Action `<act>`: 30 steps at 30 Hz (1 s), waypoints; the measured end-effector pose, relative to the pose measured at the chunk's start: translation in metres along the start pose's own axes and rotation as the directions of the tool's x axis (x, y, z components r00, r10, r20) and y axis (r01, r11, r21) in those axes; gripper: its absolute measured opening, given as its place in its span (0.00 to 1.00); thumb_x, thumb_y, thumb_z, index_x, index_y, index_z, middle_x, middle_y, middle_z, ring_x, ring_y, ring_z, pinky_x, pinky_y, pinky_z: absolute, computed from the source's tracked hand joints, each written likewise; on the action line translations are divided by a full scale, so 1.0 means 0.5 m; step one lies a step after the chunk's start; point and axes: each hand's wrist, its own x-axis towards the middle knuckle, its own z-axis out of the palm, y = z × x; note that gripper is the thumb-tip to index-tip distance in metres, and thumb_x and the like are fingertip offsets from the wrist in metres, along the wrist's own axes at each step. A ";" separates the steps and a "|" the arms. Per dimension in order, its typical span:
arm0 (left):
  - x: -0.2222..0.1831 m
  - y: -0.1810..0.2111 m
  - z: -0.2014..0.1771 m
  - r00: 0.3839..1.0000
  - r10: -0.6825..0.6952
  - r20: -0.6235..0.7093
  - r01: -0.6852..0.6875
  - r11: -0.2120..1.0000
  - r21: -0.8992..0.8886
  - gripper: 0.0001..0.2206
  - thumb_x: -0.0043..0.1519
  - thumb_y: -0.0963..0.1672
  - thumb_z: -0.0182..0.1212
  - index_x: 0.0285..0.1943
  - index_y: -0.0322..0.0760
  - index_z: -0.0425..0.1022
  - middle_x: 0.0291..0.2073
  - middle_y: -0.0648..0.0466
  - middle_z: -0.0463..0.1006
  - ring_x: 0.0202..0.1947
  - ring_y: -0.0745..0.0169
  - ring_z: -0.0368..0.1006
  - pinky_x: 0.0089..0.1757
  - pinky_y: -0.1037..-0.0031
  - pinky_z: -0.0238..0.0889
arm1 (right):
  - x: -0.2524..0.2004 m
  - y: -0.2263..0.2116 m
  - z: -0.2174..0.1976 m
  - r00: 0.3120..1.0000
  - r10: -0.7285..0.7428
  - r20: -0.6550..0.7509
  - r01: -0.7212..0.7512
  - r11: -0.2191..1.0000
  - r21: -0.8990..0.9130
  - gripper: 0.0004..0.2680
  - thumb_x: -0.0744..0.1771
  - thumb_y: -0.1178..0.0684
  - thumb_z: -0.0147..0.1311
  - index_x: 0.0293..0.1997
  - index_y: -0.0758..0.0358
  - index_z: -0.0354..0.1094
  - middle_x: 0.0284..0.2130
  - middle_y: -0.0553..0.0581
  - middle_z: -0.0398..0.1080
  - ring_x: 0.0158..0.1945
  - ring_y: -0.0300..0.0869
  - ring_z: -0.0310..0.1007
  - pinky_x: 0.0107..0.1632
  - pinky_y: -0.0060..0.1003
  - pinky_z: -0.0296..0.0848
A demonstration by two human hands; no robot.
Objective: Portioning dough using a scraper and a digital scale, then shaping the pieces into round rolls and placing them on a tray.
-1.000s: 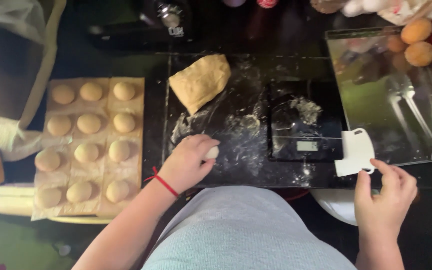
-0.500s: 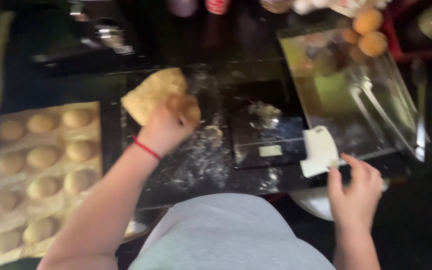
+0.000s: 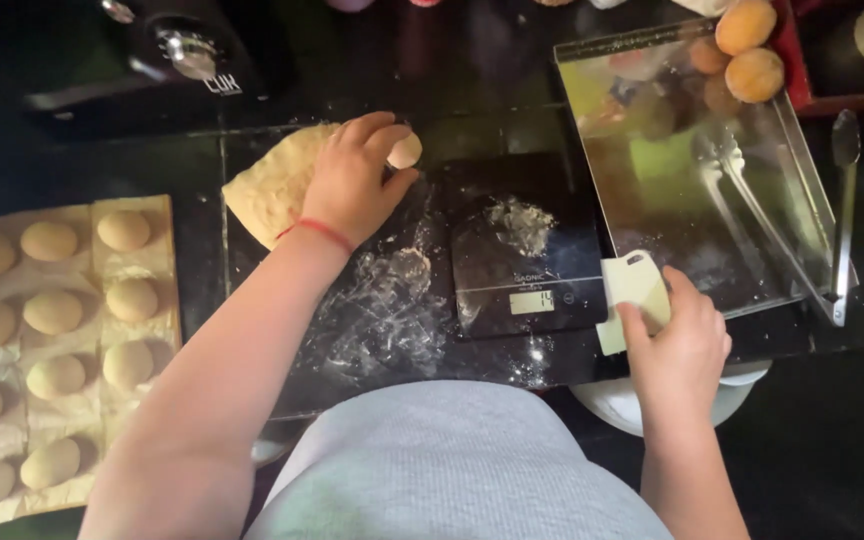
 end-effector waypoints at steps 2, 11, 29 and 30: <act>-0.052 0.038 -0.077 0.999 0.038 -0.018 -0.039 0.995 -0.092 0.21 0.60 0.50 0.77 0.63 0.48 0.82 0.58 0.53 0.79 0.58 0.41 0.78 0.54 0.54 0.73 | 0.003 0.013 -0.008 0.998 0.043 0.041 -0.048 0.991 0.128 0.21 0.68 0.53 0.69 0.68 0.72 0.73 0.50 0.75 0.75 0.55 0.71 0.75 0.56 0.61 0.69; -0.304 0.125 -0.281 0.999 -0.034 0.039 0.043 0.968 -0.247 0.11 0.70 0.43 0.64 0.58 0.35 0.83 0.57 0.44 0.82 0.58 0.45 0.79 0.60 0.57 0.72 | -0.044 0.083 -0.112 0.979 0.189 -0.081 -0.163 0.952 0.261 0.13 0.73 0.52 0.57 0.64 0.65 0.74 0.50 0.63 0.77 0.51 0.55 0.76 0.53 0.48 0.70; -0.428 0.079 -0.259 0.993 -0.065 -0.096 0.063 0.998 -0.028 0.12 0.64 0.46 0.68 0.54 0.39 0.83 0.53 0.43 0.82 0.51 0.41 0.80 0.51 0.52 0.71 | -0.088 -0.142 -0.094 0.984 0.025 0.176 -0.098 0.902 0.419 0.23 0.69 0.48 0.53 0.77 0.52 0.62 0.66 0.54 0.71 0.60 0.51 0.73 0.63 0.46 0.66; -0.424 0.077 -0.258 0.996 -0.052 -0.075 0.047 0.997 -0.068 0.12 0.62 0.45 0.69 0.53 0.37 0.82 0.51 0.41 0.83 0.48 0.38 0.80 0.48 0.50 0.72 | -0.084 -0.166 -0.080 0.984 -0.079 0.158 0.002 0.900 0.435 0.23 0.70 0.48 0.54 0.78 0.54 0.61 0.70 0.58 0.69 0.66 0.54 0.71 0.67 0.47 0.64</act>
